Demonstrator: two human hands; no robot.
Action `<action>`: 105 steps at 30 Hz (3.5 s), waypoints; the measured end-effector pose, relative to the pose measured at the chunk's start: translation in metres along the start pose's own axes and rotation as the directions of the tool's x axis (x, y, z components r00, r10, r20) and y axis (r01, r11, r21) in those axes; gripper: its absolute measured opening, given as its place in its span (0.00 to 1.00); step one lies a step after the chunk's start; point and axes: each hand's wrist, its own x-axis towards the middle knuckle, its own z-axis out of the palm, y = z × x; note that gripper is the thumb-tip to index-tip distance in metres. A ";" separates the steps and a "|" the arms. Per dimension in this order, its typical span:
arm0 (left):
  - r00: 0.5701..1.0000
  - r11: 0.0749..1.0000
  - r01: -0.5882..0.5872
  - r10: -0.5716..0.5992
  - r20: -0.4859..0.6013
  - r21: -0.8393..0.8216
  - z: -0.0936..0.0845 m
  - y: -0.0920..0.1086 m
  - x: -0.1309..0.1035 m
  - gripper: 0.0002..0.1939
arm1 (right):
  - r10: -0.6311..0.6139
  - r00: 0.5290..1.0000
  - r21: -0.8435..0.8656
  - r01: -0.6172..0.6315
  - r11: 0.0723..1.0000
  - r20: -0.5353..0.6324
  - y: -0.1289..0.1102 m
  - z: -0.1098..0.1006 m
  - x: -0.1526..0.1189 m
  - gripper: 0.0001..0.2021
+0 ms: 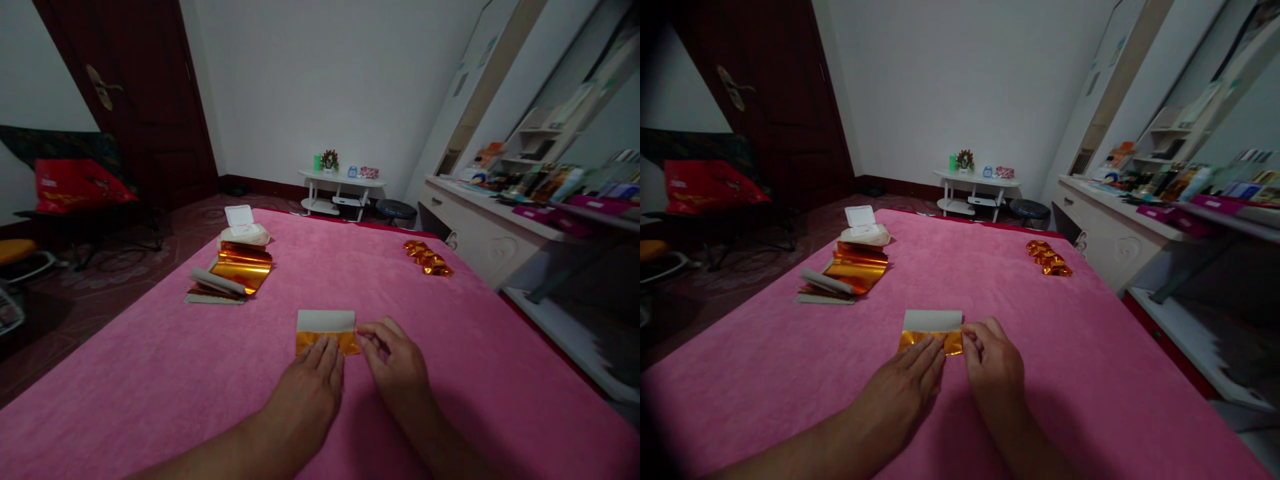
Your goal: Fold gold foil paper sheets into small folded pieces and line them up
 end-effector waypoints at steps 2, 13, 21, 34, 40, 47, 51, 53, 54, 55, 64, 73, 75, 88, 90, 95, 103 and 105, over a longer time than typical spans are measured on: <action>1.000 1.000 0.017 -0.017 -0.003 -0.026 -0.002 -0.001 0.001 0.21 | -0.135 0.991 -0.051 0.134 0.990 -0.022 -0.008 0.000 -0.004 0.10; 0.999 0.998 0.048 -0.047 0.022 -0.028 -0.005 0.002 0.000 0.22 | -0.280 0.960 -0.148 0.281 0.948 0.030 -0.012 0.004 -0.010 0.12; 0.995 0.995 0.089 -0.086 0.055 -0.054 -0.007 0.001 0.001 0.22 | -0.126 0.991 -0.171 0.131 0.977 0.036 -0.015 -0.002 -0.007 0.09; 0.993 0.992 0.099 -0.093 0.078 -0.077 -0.012 -0.001 0.001 0.22 | 0.004 0.990 -0.256 0.031 0.966 0.138 -0.002 -0.001 0.001 0.10; 0.991 0.994 0.089 -0.083 0.104 -0.062 -0.014 -0.001 0.005 0.22 | -0.032 0.994 -0.220 0.054 0.974 0.104 0.001 -0.002 0.001 0.11; 0.992 0.996 0.069 -0.062 0.109 -0.064 -0.013 -0.001 0.006 0.23 | -0.138 0.987 -0.128 0.148 0.981 0.082 0.000 0.000 0.002 0.13; 0.991 0.991 0.089 -0.078 0.111 -0.099 -0.014 -0.002 0.006 0.23 | -0.242 0.970 -0.056 0.243 0.968 0.016 0.005 0.006 0.013 0.17; 0.990 0.986 0.104 -0.090 0.109 -0.130 -0.016 -0.004 0.006 0.23 | -0.205 0.978 -0.035 0.206 0.978 0.021 0.008 0.011 0.024 0.19; 0.990 0.982 0.112 -0.096 0.107 -0.150 -0.017 -0.005 0.006 0.23 | -0.180 0.983 -0.018 0.180 0.983 0.045 0.009 0.013 0.032 0.20; 0.989 0.978 0.122 -0.104 0.106 -0.172 -0.019 -0.006 0.006 0.23 | -0.152 0.986 0.006 0.152 0.988 0.071 0.010 0.015 0.040 0.21; 0.995 0.917 0.060 -0.026 0.092 -0.394 -0.035 -0.024 0.007 0.20 | 0.070 0.824 0.102 -0.153 0.983 0.562 -0.003 0.022 0.097 0.03; 0.986 0.828 -0.045 0.127 0.109 -0.559 -0.049 -0.047 0.029 0.12 | 0.349 0.654 -0.052 -0.428 0.902 0.671 -0.024 -0.002 0.070 0.09; 0.985 0.816 -0.012 0.109 0.133 -0.579 -0.044 -0.047 0.032 0.10 | 0.374 0.602 -0.060 -0.475 0.878 0.706 -0.028 -0.010 0.051 0.09; 0.992 0.643 0.128 -0.098 0.084 -0.755 -0.021 -0.045 0.024 0.04 | -0.489 0.856 -0.153 0.513 0.845 0.169 -0.033 -0.023 -0.021 0.08; 0.991 0.635 0.134 -0.109 0.084 -0.761 -0.021 -0.044 0.023 0.04 | -0.494 0.849 -0.145 0.521 0.841 0.187 -0.032 -0.010 -0.030 0.10; 0.995 0.646 0.099 -0.086 0.056 -0.757 -0.021 -0.046 0.024 0.07 | -0.441 0.872 -0.175 0.477 0.861 0.211 -0.029 0.001 -0.041 0.12; 0.999 0.830 0.019 0.011 0.051 -0.558 -0.018 -0.053 0.024 0.18 | -0.429 0.869 -0.174 0.475 0.863 0.246 -0.029 0.002 -0.042 0.12; 0.998 0.852 0.026 0.011 0.066 -0.523 -0.019 -0.052 0.027 0.17 | -0.428 0.867 -0.172 0.476 0.862 0.255 -0.029 0.002 -0.042 0.11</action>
